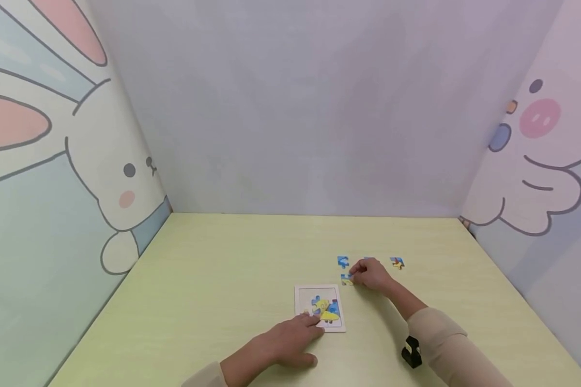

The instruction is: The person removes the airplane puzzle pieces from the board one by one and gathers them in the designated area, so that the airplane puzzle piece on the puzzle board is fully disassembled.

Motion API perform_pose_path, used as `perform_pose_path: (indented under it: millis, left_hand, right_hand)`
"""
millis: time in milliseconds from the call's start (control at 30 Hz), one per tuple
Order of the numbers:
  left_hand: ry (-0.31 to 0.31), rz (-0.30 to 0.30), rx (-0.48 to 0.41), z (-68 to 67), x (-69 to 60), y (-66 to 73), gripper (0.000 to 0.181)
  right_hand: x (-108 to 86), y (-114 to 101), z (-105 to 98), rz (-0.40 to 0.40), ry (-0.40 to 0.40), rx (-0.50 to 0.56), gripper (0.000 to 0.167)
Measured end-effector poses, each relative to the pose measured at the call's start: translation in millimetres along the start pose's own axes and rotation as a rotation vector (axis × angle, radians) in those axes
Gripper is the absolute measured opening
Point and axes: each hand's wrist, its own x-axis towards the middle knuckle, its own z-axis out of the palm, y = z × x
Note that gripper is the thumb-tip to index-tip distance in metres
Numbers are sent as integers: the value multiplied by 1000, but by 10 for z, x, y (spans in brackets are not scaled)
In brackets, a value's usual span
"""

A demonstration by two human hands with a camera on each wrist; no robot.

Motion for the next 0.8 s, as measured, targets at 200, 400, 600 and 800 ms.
perform_pose_path:
  millis: [200, 400, 600, 800]
  left_hand:
    - [12, 0, -10, -5, 23, -14, 53]
    - [-22, -21, -29, -1, 49, 3, 57]
    - [-24, -30, 4, 40, 59, 8, 56]
    - [-1, -14, 30, 45, 48, -16, 54]
  right_hand:
    - [7, -9, -45, 50, 11, 77, 12]
    - [-40, 24, -78, 110, 4, 163, 17]
    - [-157, -28, -58, 71, -32, 201, 20]
    - [-260, -125, -5, -29, -79, 222, 26]
